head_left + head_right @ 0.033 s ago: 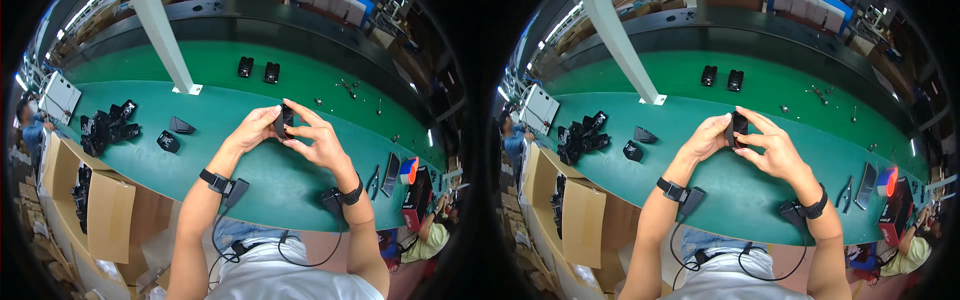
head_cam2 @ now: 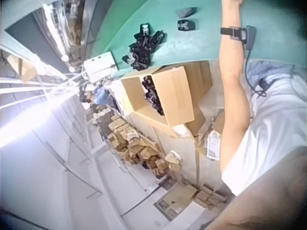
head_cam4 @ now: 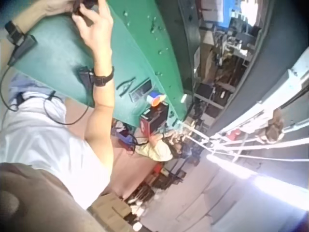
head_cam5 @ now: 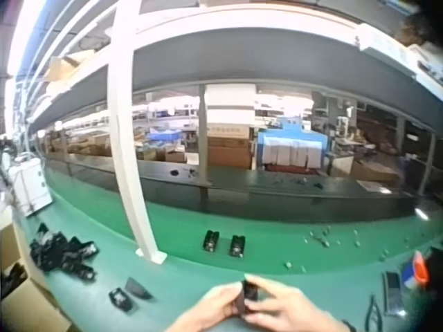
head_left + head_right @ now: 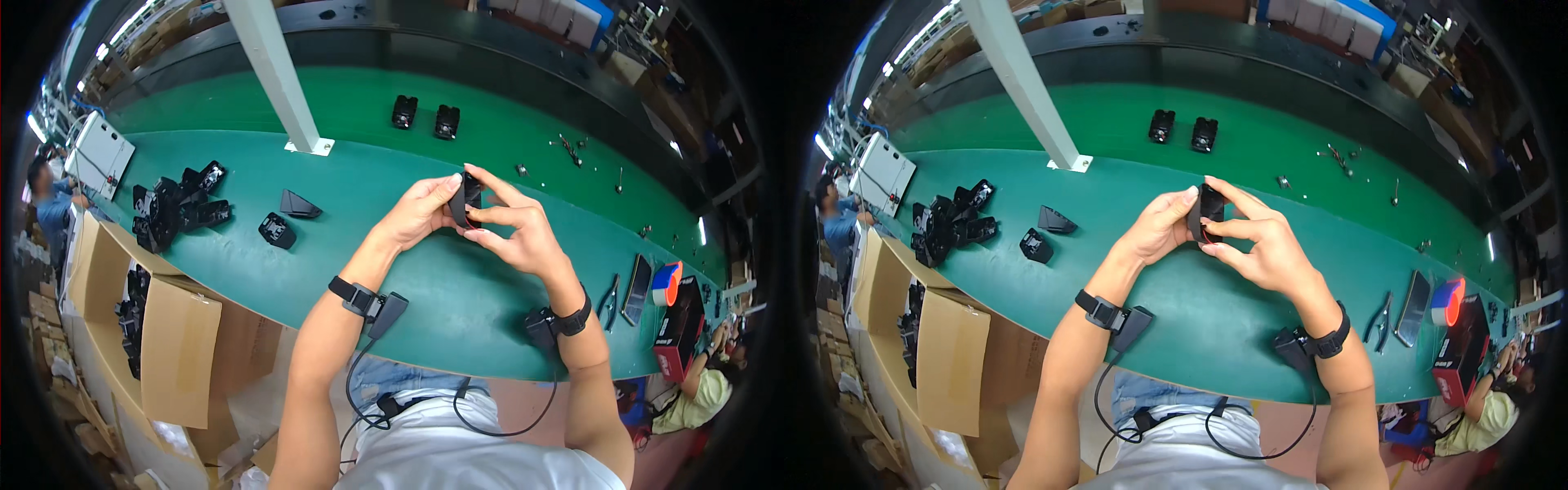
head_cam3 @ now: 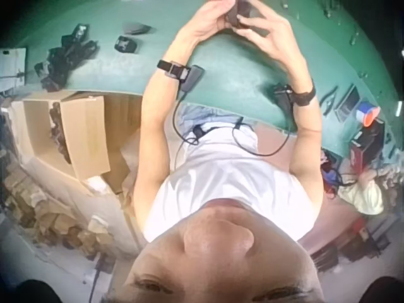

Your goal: The person assembles small black electronic components on a green workbench. They pick up a component, insert a small metal pin, and place the finished unit in a row. The process is repeated for multiple units throughout the video.

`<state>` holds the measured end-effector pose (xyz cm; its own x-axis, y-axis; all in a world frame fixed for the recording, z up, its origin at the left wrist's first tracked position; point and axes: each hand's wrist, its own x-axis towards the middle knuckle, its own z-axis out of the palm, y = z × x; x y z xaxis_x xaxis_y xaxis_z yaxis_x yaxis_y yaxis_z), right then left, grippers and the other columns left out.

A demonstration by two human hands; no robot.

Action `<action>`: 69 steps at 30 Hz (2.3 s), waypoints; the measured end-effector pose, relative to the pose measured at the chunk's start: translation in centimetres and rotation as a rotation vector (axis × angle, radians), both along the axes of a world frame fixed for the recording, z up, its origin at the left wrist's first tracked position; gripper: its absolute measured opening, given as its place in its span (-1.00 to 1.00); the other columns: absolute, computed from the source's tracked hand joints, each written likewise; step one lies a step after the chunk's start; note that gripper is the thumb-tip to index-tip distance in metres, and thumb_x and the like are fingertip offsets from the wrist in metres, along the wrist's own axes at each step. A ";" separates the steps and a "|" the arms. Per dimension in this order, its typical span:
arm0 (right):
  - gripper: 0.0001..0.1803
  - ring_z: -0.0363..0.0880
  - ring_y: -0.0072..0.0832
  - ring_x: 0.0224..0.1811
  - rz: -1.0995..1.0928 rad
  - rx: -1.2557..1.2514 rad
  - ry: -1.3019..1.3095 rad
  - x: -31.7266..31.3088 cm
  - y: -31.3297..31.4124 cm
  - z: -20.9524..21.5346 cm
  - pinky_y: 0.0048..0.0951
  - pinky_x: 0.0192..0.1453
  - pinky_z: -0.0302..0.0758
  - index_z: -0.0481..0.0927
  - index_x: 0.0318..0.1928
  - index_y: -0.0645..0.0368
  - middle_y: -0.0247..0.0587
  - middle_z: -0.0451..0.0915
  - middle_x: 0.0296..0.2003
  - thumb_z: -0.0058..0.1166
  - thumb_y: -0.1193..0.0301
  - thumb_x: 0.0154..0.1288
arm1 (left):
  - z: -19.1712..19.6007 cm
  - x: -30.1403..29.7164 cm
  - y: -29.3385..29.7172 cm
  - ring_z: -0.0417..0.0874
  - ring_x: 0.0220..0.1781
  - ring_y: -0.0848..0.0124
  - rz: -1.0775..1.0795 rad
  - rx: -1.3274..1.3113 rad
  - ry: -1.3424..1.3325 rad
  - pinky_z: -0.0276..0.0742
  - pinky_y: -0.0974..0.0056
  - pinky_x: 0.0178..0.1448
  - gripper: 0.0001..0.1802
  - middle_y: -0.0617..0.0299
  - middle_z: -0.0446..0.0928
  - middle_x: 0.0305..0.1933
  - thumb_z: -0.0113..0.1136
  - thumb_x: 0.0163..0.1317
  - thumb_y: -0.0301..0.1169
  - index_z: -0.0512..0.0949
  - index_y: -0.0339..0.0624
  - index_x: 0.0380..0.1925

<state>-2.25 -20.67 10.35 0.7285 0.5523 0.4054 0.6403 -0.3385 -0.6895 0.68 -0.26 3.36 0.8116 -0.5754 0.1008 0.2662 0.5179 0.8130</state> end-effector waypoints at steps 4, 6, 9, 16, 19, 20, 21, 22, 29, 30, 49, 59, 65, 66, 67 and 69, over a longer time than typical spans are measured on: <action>-0.68 0.48 0.02 0.28 -0.013 -0.061 0.027 1.4 1.0 0.3 -0.20 0.34 0.41 0.77 -0.15 0.19 0.10 0.46 0.27 0.43 0.38 0.05 | 0.6 0.3 0.0 0.68 -0.14 0.41 0.138 0.021 0.061 0.69 0.25 -0.07 -0.48 0.19 0.59 -0.09 -0.06 0.51 -0.02 0.39 -0.22 0.19; -0.68 0.46 0.02 0.27 -0.050 -0.209 -0.127 3.0 1.1 -0.4 -0.15 0.34 0.40 0.76 -0.15 0.20 0.11 0.47 0.25 0.37 0.29 0.12 | 1.6 0.2 0.5 0.69 -0.21 0.40 0.247 0.175 0.154 0.68 0.28 -0.15 -0.48 0.14 0.61 -0.09 0.00 0.49 -0.04 0.33 -0.18 0.23; -0.67 0.41 -0.01 0.30 -0.282 -0.423 -0.233 9.0 0.2 -2.7 -0.10 0.35 0.38 0.76 -0.12 0.15 0.07 0.43 0.29 0.37 0.31 0.09 | 1.9 -0.1 1.6 0.70 -0.19 0.40 0.651 0.559 0.034 0.62 0.31 -0.18 -0.54 0.06 0.67 -0.09 0.13 0.43 -0.20 0.37 -0.26 0.18; -0.68 0.31 -0.10 0.39 -0.332 -0.536 -0.180 16.7 -2.5 -6.4 -0.16 0.45 0.30 0.77 -0.13 0.13 -0.07 0.38 0.35 0.36 0.29 0.08 | 3.7 -4.2 9.8 0.43 0.24 0.00 1.068 1.599 -0.687 0.33 0.00 0.31 -0.50 0.01 0.51 0.16 0.35 0.13 -0.21 0.53 -0.16 0.04; -0.65 0.29 -0.08 0.40 -0.302 -0.527 -0.175 16.8 -2.1 -6.1 -0.17 0.46 0.28 0.74 -0.07 0.13 -0.07 0.38 0.35 0.33 0.34 0.09 | 2.3 -5.7 12.7 0.35 0.32 -0.01 1.181 1.980 -0.631 0.21 -0.18 0.36 -0.30 -0.05 0.43 0.21 0.38 0.11 -0.10 0.41 -0.15 0.21; -0.64 0.30 -0.08 0.40 -0.302 -0.469 -0.232 16.6 -2.2 -6.0 -0.16 0.46 0.28 0.73 -0.04 0.12 -0.07 0.39 0.34 0.29 0.37 0.09 | 2.1 -6.2 13.2 0.37 0.31 -0.02 1.133 2.036 -0.598 0.19 -0.20 0.36 -0.28 -0.07 0.44 0.20 0.37 0.11 -0.09 0.40 -0.14 0.23; -0.62 0.31 -0.08 0.39 -0.306 -0.413 -0.287 16.3 -2.5 -5.9 -0.16 0.46 0.28 0.71 -0.02 0.12 -0.07 0.40 0.33 0.26 0.41 0.09 | 1.9 -6.5 13.5 0.39 0.30 -0.03 1.082 2.089 -0.566 0.17 -0.22 0.37 -0.27 -0.08 0.44 0.19 0.37 0.11 -0.08 0.39 -0.14 0.24; -0.60 0.32 -0.08 0.38 -0.308 -0.361 -0.339 15.7 -2.9 -5.7 -0.16 0.46 0.28 0.70 0.01 0.12 -0.07 0.40 0.32 0.23 0.44 0.09 | 1.8 -6.7 13.8 0.41 0.28 -0.04 1.026 2.139 -0.530 0.15 -0.24 0.38 -0.26 -0.09 0.44 0.18 0.37 0.12 -0.07 0.38 -0.14 0.26; -0.45 0.65 -0.18 0.00 -0.360 -0.389 0.092 11.5 -9.9 -4.0 -0.22 0.15 0.57 0.62 0.08 0.15 -0.07 0.64 0.00 0.02 0.73 0.01 | 2.6 -6.2 13.5 0.53 0.16 -0.08 0.761 1.723 -0.609 0.39 -0.06 0.29 -0.30 -0.07 0.43 0.19 0.42 0.06 -0.39 0.37 -0.14 0.24; -0.48 0.66 -0.24 -0.06 -0.348 -0.337 0.111 11.1 -10.1 -4.8 -0.26 0.09 0.59 0.64 0.06 0.14 -0.09 0.64 -0.02 0.06 0.74 0.04 | 3.1 -5.9 12.4 0.51 0.17 -0.11 0.739 1.631 -0.673 0.47 -0.01 0.23 -0.32 -0.08 0.42 0.19 0.39 0.04 -0.49 0.37 -0.18 0.21; -0.88 0.67 -0.30 -0.37 -0.385 -0.038 -0.053 8.2 -4.8 -4.9 -0.35 -0.25 0.60 0.70 -0.27 0.25 -0.13 0.66 -0.37 0.25 0.49 0.18 | -1.5 1.5 -1.0 0.47 0.35 0.18 0.417 0.784 -0.521 0.44 0.09 0.38 0.00 0.00 0.43 0.30 0.60 -0.14 -0.53 0.25 -0.18 0.35; -0.94 0.60 -0.20 -0.30 -0.270 -0.262 -0.305 2.2 0.5 -3.2 -0.19 -0.16 0.58 0.65 -0.38 0.19 -0.18 0.58 -0.41 0.24 0.48 0.12 | -1.4 1.3 -0.9 0.49 0.30 0.28 0.386 0.591 -0.460 0.46 0.14 0.32 -0.06 0.11 0.46 0.23 0.60 -0.16 -0.54 0.30 -0.21 0.28; -0.93 0.59 -0.20 -0.33 -0.331 -0.374 -0.346 1.8 0.7 -3.9 -0.20 -0.20 0.60 0.60 -0.41 0.21 -0.16 0.54 -0.43 0.21 0.49 0.13 | -0.6 0.4 -1.5 0.57 0.20 0.27 0.459 0.798 -0.653 0.57 0.16 0.20 -0.11 0.08 0.51 0.19 0.59 -0.16 -0.54 0.36 -0.21 0.26; -0.93 0.59 -0.20 -0.33 -0.338 -0.388 -0.343 1.7 0.6 -3.9 -0.20 -0.21 0.60 0.60 -0.42 0.21 -0.16 0.54 -0.43 0.21 0.49 0.13 | -0.6 0.4 -1.7 0.59 0.19 0.24 0.459 0.802 -0.648 0.59 0.16 0.18 -0.09 0.07 0.51 0.19 0.60 -0.18 -0.52 0.37 -0.20 0.25; -0.93 0.59 -0.20 -0.33 -0.342 -0.400 -0.341 1.7 0.5 -3.7 -0.20 -0.21 0.60 0.59 -0.42 0.21 -0.16 0.54 -0.43 0.21 0.49 0.14 | -0.7 0.4 -1.6 0.60 0.17 0.20 0.462 0.809 -0.642 0.60 0.16 0.16 -0.08 0.06 0.51 0.20 0.60 -0.20 -0.49 0.37 -0.19 0.25; -0.92 0.59 -0.21 -0.31 -0.330 -0.418 -0.351 1.6 0.6 -3.4 -0.21 -0.22 0.61 0.58 -0.44 0.22 -0.15 0.54 -0.43 0.20 0.49 0.14 | -0.8 0.5 -1.5 0.60 0.17 0.22 0.457 0.810 -0.626 0.60 0.18 0.14 -0.08 0.07 0.52 0.19 0.61 -0.20 -0.49 0.38 -0.19 0.25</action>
